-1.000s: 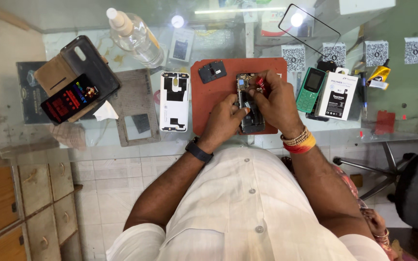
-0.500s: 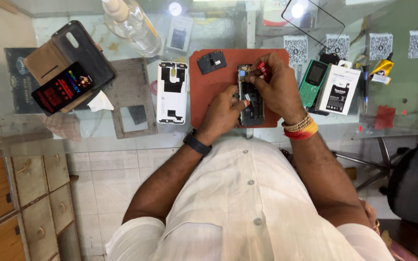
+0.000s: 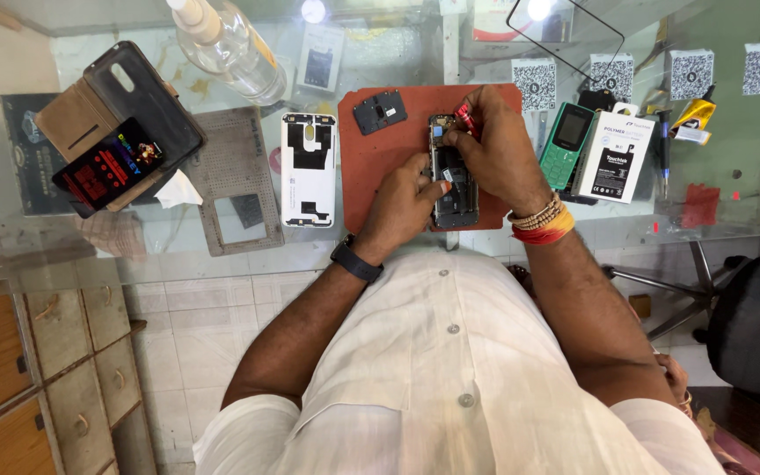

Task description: The person removes the old battery from a disassembled smartphone using a red pry tool and tweezers, then installs a new battery into the phone chassis. The person handles the phone, battery, pry tool, and tweezers throughout the process.

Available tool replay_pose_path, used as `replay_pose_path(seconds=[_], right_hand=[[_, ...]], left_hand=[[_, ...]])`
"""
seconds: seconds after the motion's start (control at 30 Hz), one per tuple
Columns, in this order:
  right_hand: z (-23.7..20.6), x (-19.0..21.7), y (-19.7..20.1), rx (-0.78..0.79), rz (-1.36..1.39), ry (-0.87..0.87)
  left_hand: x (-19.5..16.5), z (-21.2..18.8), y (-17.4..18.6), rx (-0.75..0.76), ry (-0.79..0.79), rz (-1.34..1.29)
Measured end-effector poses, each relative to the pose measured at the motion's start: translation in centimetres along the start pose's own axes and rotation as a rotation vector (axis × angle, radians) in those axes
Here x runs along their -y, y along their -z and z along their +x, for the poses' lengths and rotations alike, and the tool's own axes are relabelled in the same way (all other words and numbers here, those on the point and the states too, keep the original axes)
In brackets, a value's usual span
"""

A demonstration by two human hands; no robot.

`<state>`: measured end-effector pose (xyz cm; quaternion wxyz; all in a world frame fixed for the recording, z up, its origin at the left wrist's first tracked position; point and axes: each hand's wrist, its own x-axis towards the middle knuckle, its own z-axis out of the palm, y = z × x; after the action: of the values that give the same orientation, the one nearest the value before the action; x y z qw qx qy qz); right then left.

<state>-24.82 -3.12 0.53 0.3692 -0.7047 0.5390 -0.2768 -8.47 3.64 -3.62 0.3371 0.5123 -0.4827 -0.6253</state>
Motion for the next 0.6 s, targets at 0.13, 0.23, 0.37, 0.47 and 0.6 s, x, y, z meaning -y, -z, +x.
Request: replay_pose_path(seconds=[0.13,0.23,0.37,0.47,0.6], right_hand=[[0.03,0.02,-0.08,-0.005,-0.072,0.027],[-0.01,0.31,0.03,0.016,-0.030,-0.012],[-0.29,0.35,-0.05,0.022,-0.060,-0.025],[-0.01,0.39,-0.31,-0.009,-0.060,-0.037],[0.29,0.90,-0.55,-0.020,-0.123,-0.067]], left_hand=[[0.01,0.03,0.11,-0.018,-0.019,0.080],[-0.18,0.04,0.19,-0.027,-0.043,0.086],[0.11,-0.12,0.22,-0.030,-0.011,0.148],[0.38,0.15,0.15,-0.037,-0.042,0.141],[0.57,0.19,0.22,-0.051,-0.040,0.177]])
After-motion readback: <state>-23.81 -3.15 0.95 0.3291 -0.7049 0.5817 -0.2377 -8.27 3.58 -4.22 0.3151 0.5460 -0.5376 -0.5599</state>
